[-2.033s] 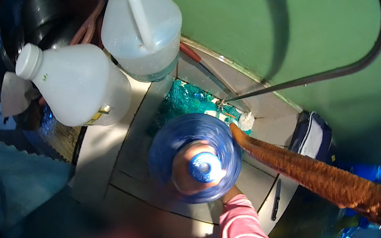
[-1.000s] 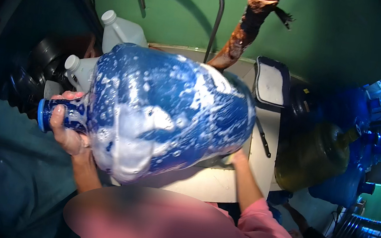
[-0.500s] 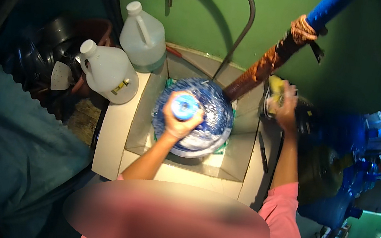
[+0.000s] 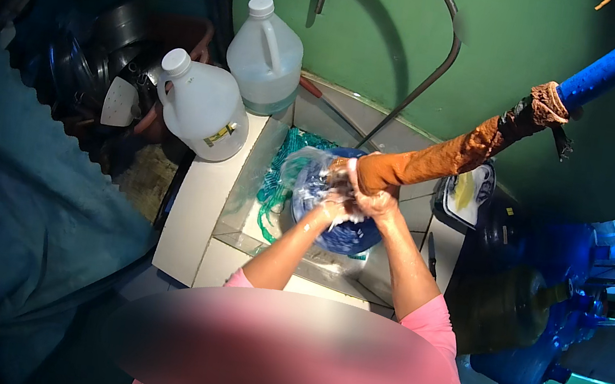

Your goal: The person repeatedly scrubs the exterior of large blue water jugs with a green scrubber, rinses them under a tap, and places them aside. The process is repeated for multiple jugs in a small room with green walls and stacked jugs.

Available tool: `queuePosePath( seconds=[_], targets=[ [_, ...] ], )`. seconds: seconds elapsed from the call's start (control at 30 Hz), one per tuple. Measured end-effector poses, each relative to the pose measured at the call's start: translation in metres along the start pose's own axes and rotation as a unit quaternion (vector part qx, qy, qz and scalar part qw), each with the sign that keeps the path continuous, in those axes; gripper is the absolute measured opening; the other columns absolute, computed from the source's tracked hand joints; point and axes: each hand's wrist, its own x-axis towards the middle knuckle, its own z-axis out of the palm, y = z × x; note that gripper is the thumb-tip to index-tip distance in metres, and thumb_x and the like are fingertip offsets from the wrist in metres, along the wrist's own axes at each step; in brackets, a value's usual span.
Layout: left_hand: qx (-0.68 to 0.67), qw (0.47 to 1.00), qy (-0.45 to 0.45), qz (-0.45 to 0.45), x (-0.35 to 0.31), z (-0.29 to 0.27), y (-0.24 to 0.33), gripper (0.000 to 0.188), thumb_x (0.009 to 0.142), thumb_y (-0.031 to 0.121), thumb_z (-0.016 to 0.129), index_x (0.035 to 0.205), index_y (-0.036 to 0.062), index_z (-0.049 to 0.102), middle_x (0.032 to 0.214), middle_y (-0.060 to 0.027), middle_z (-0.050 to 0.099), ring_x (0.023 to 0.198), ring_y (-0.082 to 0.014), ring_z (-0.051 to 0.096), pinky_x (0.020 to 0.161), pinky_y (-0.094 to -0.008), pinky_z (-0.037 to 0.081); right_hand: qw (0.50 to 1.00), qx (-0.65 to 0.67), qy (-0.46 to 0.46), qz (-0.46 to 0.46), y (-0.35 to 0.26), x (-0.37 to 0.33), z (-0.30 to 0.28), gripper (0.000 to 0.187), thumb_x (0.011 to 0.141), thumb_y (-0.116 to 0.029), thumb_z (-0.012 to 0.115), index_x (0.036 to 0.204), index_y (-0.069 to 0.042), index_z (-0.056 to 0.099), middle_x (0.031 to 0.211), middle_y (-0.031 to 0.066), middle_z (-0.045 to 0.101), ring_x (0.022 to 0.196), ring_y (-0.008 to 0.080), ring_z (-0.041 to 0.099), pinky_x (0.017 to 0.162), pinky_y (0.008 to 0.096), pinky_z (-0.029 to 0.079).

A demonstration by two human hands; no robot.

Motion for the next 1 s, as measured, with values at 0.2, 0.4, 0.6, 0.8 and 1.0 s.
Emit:
queuePosePath(
  seconds=[0.2, 0.4, 0.6, 0.8, 1.0],
  targets=[
    [-0.384, 0.908, 0.121, 0.113, -0.011, -0.018, 0.011, 0.077, 0.078, 0.022, 0.078, 0.146, 0.007, 0.044, 0.142, -0.0142, 0.053, 0.136, -0.0281, 0.046, 0.113, -0.0376, 0.037, 0.928, 0.291, -0.118, 0.199, -0.016, 0.009, -0.027, 0.039, 0.089, -0.043, 0.066, 0.1, -0.006, 0.058, 0.097, 0.018, 0.057, 0.094, 0.0375, 0.058, 0.084, 0.0462, 0.046],
    [0.258, 0.929, 0.249, 0.088, -0.034, -0.044, 0.033, 0.076, 0.069, 0.04, 0.082, 0.133, 0.0061, 0.058, 0.134, -0.019, 0.06, 0.125, -0.0363, 0.057, 0.114, -0.0434, 0.039, 0.819, 0.302, -0.204, 0.443, -0.02, 0.012, -0.025, 0.04, 0.085, -0.038, 0.06, 0.105, -0.004, 0.068, 0.098, 0.026, 0.07, 0.096, 0.0433, 0.068, 0.084, 0.0492, 0.053],
    [0.081, 0.971, 0.218, 0.052, -0.031, -0.036, 0.024, 0.061, 0.066, 0.04, 0.085, 0.112, 0.0047, 0.068, 0.115, -0.019, 0.069, 0.116, -0.0377, 0.061, 0.108, -0.0445, 0.044, 0.818, 0.21, -0.234, 0.481, -0.027, 0.019, -0.011, 0.034, 0.081, -0.036, 0.06, 0.093, -0.005, 0.07, 0.091, 0.0215, 0.072, 0.084, 0.0416, 0.07, 0.076, 0.0482, 0.055],
    [0.114, 0.968, 0.217, 0.047, -0.038, -0.044, 0.028, 0.048, 0.073, 0.031, 0.079, 0.112, 0.0053, 0.066, 0.111, -0.0174, 0.068, 0.11, -0.0387, 0.062, 0.096, -0.0448, 0.05, 0.972, 0.12, -0.115, 0.169, -0.032, 0.005, -0.041, 0.05, 0.071, -0.03, 0.075, 0.112, -0.007, 0.06, 0.114, 0.0115, 0.066, 0.104, 0.037, 0.064, 0.077, 0.0465, 0.053],
    [0.027, 0.957, 0.276, 0.088, -0.029, -0.051, 0.052, 0.059, 0.063, 0.028, 0.092, 0.107, 0.0015, 0.063, 0.103, -0.0172, 0.066, 0.099, -0.0369, 0.065, 0.09, -0.0438, 0.052, 0.866, 0.083, -0.129, 0.475, -0.044, -0.065, -0.072, 0.035, 0.079, -0.027, 0.077, 0.104, -0.007, 0.066, 0.092, 0.0109, 0.072, 0.078, 0.0273, 0.07, 0.073, 0.037, 0.054]
  ],
)
